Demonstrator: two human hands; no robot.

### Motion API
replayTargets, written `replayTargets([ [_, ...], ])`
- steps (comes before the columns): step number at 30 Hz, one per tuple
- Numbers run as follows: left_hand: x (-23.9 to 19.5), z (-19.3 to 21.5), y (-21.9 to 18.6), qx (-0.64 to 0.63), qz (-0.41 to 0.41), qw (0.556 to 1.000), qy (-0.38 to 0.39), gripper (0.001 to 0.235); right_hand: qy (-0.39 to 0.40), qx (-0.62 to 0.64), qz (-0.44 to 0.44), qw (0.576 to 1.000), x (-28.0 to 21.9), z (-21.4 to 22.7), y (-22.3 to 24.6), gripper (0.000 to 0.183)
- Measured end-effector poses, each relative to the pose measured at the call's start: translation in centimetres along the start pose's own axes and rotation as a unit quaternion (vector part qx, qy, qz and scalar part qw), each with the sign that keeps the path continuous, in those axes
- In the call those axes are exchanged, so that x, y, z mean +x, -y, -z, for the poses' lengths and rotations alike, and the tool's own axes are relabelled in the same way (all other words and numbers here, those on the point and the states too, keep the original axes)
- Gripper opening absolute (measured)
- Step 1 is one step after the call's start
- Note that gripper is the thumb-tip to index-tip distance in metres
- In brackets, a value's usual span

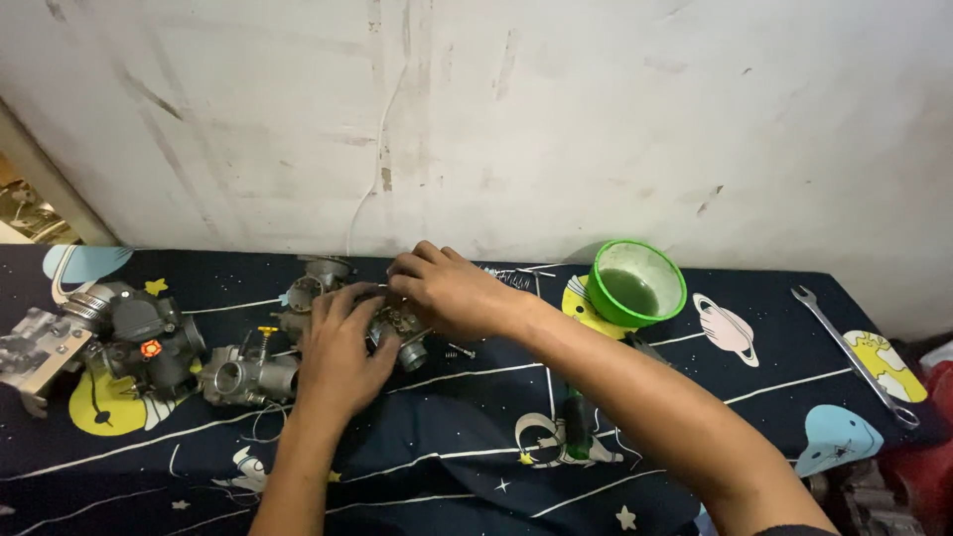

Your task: Disassembling and inspecting motorcycle carburetor components on a workbench using hand tools

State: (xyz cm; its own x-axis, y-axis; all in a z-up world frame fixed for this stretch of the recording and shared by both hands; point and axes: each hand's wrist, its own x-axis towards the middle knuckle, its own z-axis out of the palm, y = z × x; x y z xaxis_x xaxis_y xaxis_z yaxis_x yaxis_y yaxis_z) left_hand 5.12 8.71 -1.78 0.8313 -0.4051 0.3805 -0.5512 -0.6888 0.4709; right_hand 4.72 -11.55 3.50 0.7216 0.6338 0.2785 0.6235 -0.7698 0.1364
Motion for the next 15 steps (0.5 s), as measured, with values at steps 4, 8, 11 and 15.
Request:
replayTargets([
  [4,0.0,0.8,-1.1,0.001,0.008,1.000,0.007,0.045,0.006,0.004,-0.013,1.000,-0.2,0.3,-0.2,0.020],
  [8,0.2,1.2,-2.2,0.000,-0.014,1.000,-0.009,0.042,-0.003,0.004,-0.027,1.000,-0.8,1.1,-0.4,0.021],
  [11,0.6,0.7,-2.8,0.017,-0.031,0.999,-0.021,0.038,-0.001,0.018,-0.044,0.999,-1.6,1.1,-1.1,0.020],
  [15,1.1,0.3,-4.5,0.051,-0.053,0.997,-0.034,0.035,0.016,0.026,-0.071,0.997,-3.0,0.2,-2.4,0.025],
])
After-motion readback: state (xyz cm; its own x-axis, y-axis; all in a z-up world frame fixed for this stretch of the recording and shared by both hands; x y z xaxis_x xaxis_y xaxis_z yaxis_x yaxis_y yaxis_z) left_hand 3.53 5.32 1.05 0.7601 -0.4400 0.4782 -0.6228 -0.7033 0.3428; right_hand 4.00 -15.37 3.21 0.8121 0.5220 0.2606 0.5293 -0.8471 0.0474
